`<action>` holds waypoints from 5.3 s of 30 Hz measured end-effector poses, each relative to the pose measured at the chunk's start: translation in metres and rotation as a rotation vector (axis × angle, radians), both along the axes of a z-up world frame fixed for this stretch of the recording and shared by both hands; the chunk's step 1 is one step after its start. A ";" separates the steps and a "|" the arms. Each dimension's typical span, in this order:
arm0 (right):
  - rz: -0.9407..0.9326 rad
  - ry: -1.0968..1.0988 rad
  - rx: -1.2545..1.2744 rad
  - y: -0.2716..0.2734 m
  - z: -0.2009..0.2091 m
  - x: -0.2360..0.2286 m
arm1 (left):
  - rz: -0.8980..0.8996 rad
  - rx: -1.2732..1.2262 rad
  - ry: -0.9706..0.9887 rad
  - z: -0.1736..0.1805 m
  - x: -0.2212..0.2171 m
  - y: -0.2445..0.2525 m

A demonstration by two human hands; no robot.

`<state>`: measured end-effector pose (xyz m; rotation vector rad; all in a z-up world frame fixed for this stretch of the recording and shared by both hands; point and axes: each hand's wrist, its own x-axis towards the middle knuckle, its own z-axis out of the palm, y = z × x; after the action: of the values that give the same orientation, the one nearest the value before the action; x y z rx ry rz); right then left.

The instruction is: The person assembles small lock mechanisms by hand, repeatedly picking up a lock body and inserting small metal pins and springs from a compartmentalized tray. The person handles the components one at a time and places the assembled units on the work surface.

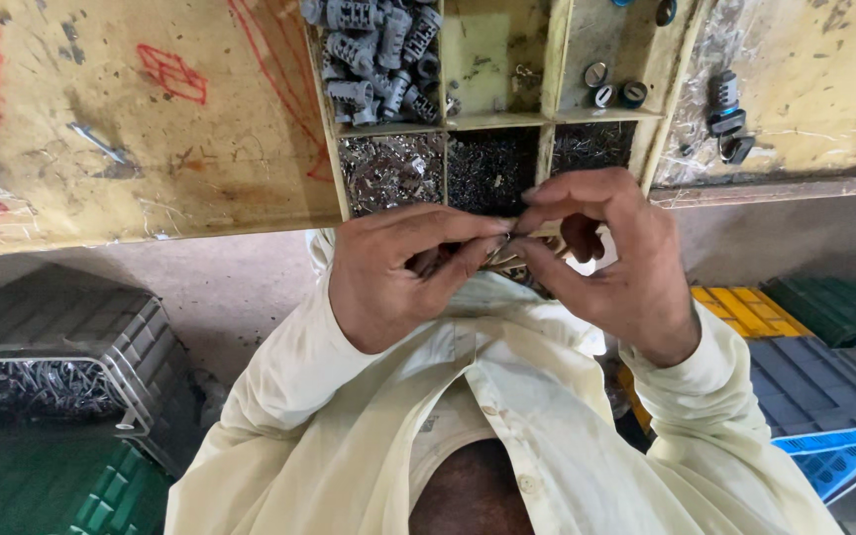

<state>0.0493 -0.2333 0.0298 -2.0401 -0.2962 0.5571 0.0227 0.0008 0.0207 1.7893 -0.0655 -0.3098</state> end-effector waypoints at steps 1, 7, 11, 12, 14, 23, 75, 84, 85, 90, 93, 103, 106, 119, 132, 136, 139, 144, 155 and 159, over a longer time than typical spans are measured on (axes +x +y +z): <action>0.030 -0.126 -0.082 0.003 0.004 0.002 | -0.006 0.008 0.054 0.001 0.000 0.001; 0.143 -0.541 -0.516 0.007 0.027 0.032 | -0.034 -0.307 0.452 -0.008 -0.007 0.004; 0.227 -0.516 -0.661 0.017 0.028 0.029 | -0.046 -0.619 0.516 -0.014 -0.010 -0.004; 0.180 -0.515 -0.632 0.016 0.027 0.028 | -0.055 -0.598 0.494 -0.015 -0.011 -0.007; 0.085 -0.515 -0.570 0.007 0.028 0.023 | 0.006 -0.374 0.304 -0.010 -0.013 -0.009; -0.248 -0.157 -0.314 -0.028 -0.001 -0.012 | -0.001 -0.457 0.315 -0.005 -0.004 -0.021; 0.140 -0.826 -0.400 0.086 -0.012 0.068 | 0.361 -0.600 0.285 -0.018 -0.038 0.022; -0.381 0.354 0.728 0.020 -0.020 -0.025 | 0.072 -1.044 0.604 -0.024 -0.021 0.002; -0.451 0.409 0.791 0.015 -0.028 -0.033 | 0.058 -1.064 0.626 -0.023 -0.021 -0.001; -0.234 0.094 0.612 -0.005 -0.048 -0.043 | 0.001 -1.068 0.660 -0.022 -0.019 -0.001; -0.124 -0.043 0.415 -0.010 -0.046 -0.034 | 0.012 -0.940 0.519 -0.022 -0.020 -0.003; 0.130 -0.360 0.031 0.004 -0.013 -0.006 | 0.149 -0.704 0.524 -0.021 -0.026 -0.012; 0.166 -0.394 -0.007 0.008 -0.009 -0.004 | 0.164 -0.694 0.531 -0.022 -0.026 -0.012; 0.238 -0.266 0.024 0.008 -0.005 0.008 | 0.147 -0.698 0.566 -0.029 -0.025 -0.008; -0.065 -0.083 0.101 0.012 -0.017 -0.008 | 0.131 -0.838 0.709 -0.026 -0.025 -0.002; 0.068 -0.274 0.052 0.009 -0.016 -0.015 | 0.119 -1.010 0.935 -0.030 -0.025 -0.004; 0.104 -0.311 0.024 0.005 -0.016 -0.015 | 0.078 -1.120 1.002 -0.033 -0.024 -0.005; 0.148 -0.358 0.047 0.008 -0.015 -0.007 | 0.053 -0.972 0.872 -0.032 -0.026 -0.003; -0.155 -0.053 0.075 0.021 0.002 0.007 | 0.077 -0.720 0.550 -0.031 -0.023 -0.006; 0.013 -0.167 0.033 0.010 0.001 0.007 | 0.125 -0.693 0.510 -0.029 -0.022 -0.012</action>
<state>0.0559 -0.2231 0.0307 -2.0578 -0.4149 0.3877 0.0004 -0.0111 -0.0087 0.9881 0.2714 -0.5658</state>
